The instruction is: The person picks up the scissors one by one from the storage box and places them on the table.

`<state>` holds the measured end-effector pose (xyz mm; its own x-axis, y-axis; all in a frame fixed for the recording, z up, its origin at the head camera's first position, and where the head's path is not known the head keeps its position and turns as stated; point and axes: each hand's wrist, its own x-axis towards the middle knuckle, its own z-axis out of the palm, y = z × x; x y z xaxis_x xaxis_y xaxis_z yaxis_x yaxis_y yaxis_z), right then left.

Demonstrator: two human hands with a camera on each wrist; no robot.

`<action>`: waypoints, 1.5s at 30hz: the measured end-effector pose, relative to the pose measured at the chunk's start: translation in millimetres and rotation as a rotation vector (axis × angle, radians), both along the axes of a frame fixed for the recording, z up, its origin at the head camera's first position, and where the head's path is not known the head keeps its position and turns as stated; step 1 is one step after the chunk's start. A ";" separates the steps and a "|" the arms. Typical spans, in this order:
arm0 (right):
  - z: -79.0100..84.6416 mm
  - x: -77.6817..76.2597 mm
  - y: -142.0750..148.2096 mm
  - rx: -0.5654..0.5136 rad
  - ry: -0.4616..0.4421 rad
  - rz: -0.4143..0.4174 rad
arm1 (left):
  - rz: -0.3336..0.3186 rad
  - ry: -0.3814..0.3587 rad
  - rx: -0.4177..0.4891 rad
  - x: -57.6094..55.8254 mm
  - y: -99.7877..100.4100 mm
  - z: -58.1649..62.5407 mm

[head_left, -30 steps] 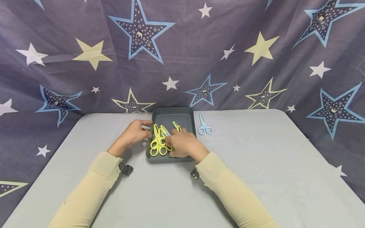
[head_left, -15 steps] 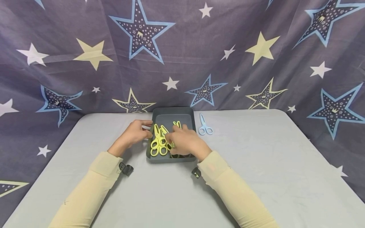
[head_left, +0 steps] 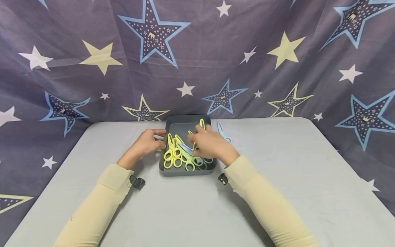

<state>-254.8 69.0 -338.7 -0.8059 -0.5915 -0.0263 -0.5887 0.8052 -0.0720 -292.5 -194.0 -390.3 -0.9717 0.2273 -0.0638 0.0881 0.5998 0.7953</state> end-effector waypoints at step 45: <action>-33.8 -71.7 135.3 -0.093 -0.002 -0.053 | -0.003 -0.003 0.006 0.5 0.4 -0.7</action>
